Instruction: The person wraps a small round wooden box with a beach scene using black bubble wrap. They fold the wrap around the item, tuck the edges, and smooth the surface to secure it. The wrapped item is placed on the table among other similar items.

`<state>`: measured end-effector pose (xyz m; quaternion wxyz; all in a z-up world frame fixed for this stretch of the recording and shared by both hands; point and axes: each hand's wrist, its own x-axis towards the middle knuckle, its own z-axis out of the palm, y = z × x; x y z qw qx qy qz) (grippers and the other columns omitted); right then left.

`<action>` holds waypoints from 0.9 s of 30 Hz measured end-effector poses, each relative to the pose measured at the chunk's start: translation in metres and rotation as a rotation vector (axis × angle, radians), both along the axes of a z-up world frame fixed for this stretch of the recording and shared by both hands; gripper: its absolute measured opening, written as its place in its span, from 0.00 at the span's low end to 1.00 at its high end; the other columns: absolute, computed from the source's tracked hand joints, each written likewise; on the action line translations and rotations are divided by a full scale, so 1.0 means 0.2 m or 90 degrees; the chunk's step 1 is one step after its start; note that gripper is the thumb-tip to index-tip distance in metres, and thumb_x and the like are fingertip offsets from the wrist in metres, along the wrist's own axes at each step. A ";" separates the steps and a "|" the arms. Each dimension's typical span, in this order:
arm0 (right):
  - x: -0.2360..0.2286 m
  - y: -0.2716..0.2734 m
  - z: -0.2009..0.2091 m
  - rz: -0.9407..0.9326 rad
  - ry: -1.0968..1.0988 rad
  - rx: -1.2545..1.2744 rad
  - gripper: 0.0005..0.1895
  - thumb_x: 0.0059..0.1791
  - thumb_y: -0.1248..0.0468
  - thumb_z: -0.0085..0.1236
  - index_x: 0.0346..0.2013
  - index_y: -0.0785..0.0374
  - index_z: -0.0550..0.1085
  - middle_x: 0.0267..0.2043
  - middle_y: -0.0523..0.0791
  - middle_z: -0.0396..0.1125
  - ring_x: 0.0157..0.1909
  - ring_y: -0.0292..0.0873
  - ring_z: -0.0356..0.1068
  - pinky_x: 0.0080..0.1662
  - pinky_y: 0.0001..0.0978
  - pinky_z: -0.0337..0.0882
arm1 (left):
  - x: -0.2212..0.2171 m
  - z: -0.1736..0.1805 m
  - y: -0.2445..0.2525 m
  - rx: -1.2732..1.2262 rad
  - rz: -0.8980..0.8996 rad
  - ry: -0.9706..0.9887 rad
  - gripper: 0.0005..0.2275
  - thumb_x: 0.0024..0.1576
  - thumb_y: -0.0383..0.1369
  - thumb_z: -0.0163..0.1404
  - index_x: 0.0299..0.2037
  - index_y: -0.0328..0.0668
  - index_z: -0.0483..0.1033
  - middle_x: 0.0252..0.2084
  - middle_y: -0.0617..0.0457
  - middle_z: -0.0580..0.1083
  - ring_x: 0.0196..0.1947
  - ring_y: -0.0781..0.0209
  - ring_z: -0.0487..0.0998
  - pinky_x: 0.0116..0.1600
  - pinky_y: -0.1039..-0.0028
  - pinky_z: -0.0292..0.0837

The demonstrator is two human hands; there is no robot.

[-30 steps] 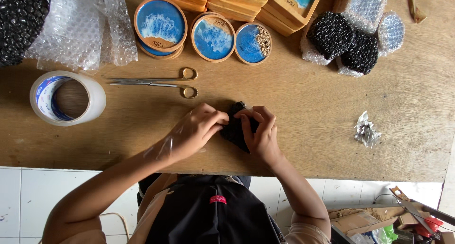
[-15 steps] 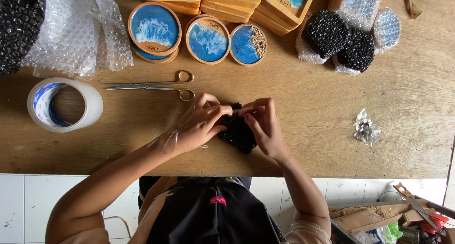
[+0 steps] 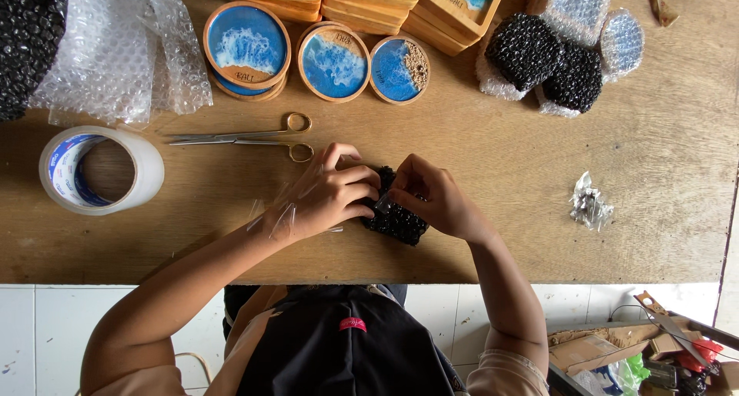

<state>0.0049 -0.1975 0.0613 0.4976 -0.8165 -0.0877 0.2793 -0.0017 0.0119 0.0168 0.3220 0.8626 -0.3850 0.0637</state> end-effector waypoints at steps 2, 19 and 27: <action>0.00 0.01 0.03 0.010 -0.005 -0.014 0.09 0.42 0.66 0.56 0.30 0.63 0.65 0.23 0.45 0.63 0.26 0.37 0.61 0.31 0.26 0.65 | 0.00 0.01 0.00 -0.016 -0.007 0.010 0.11 0.44 0.46 0.55 0.27 0.52 0.72 0.36 0.62 0.69 0.47 0.56 0.59 0.43 0.69 0.59; -0.10 0.05 -0.03 -0.002 -0.174 -0.177 0.09 0.41 0.58 0.58 0.28 0.55 0.67 0.24 0.41 0.68 0.26 0.39 0.59 0.32 0.30 0.63 | -0.04 0.01 0.01 -0.117 0.005 0.199 0.08 0.54 0.39 0.40 0.31 0.54 0.73 0.40 0.68 0.69 0.41 0.60 0.57 0.46 0.68 0.53; -0.12 0.07 -0.05 -0.034 -0.259 -0.212 0.09 0.40 0.60 0.59 0.28 0.55 0.67 0.24 0.39 0.68 0.26 0.39 0.60 0.32 0.28 0.64 | -0.04 0.02 0.00 -0.123 0.025 0.228 0.07 0.53 0.38 0.41 0.31 0.54 0.73 0.39 0.68 0.69 0.41 0.62 0.55 0.48 0.67 0.50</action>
